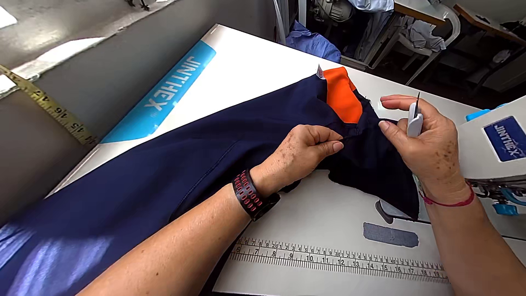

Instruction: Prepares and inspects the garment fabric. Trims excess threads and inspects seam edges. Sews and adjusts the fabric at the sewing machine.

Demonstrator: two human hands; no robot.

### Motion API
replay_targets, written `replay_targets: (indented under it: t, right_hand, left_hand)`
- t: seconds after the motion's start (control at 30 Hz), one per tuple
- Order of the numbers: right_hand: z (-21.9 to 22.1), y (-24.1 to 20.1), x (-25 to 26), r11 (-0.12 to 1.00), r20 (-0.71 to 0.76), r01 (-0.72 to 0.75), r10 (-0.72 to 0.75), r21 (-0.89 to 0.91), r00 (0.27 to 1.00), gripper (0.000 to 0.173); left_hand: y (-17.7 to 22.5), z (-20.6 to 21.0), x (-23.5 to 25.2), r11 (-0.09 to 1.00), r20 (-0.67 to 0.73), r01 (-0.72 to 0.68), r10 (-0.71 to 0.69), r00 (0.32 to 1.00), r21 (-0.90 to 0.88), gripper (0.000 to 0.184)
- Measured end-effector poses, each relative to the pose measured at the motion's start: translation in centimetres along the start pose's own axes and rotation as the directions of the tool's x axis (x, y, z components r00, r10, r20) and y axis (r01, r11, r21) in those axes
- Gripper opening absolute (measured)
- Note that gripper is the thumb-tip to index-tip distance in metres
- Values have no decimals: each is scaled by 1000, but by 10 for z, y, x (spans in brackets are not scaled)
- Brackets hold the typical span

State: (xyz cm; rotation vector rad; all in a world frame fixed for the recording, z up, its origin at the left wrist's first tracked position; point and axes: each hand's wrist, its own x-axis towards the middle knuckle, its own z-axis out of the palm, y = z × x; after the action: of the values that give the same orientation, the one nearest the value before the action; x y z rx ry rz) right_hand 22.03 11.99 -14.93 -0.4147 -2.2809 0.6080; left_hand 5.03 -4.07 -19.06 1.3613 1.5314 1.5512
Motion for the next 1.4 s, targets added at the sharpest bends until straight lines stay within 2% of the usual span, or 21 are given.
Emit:
replay_targets:
  t: [0.07,0.13,0.2,0.3,0.43,0.6,0.73,0.83,0.97,1.07,1.17,1.2,1.27,1.4]
  right_hand:
    - [3,-9,-1,972,104,-21,-4,233,995,33]
    - [7,-17,-1,938,239,-103,22,331,971,35]
    - [9,-20,0,954,338,-134,37,267,941,26]
    - [13,-17,-1,972,328,-133,65,191,942,3]
    - [14,-14,-6,971,301,-79,8,224,954,5]
    - [16,-12,-14,963,245,-45,-23,265,969,6]
    - [19,-12,-22,946,231,-55,-22,320,973,3]
    - [20,-14,-27,953,211,-56,-8,297,978,4]
    - [19,-18,-31,969,201,-65,16,240,979,3]
    - [17,-17,-30,939,282,-183,98,293,954,4]
    - [11,-15,-23,725,423,-466,263,506,867,10]
    - [10,-15,-22,673,443,-511,291,535,848,11]
    - [8,-15,-21,658,437,-515,299,549,848,12]
    - [8,-14,-19,752,404,-412,211,515,890,9]
  left_hand:
    - [-2,1,0,999,14,-40,39,999,29,14]
    - [-3,1,-1,996,23,-73,72,997,53,14]
    - [-3,2,-1,991,17,-105,104,994,84,13]
    - [-7,2,-1,963,-5,-211,215,977,168,14]
    - [-8,3,-2,890,22,-360,369,929,280,16]
    - [-3,-2,-1,937,107,-270,252,962,222,13]
    - [-7,3,-3,915,73,-319,310,948,249,13]
    - [-11,6,-3,903,61,-361,357,932,231,15]
    - [-9,4,-3,931,115,-327,312,943,162,12]
    - [-11,6,-2,929,70,-336,329,942,154,10]
    - [-11,5,-1,942,63,-323,318,946,95,7]
    - [-11,4,-1,951,66,-301,297,953,71,7]
    - [-13,3,1,963,84,-266,262,961,36,8]
    - [-10,4,-2,968,91,-244,239,967,51,8]
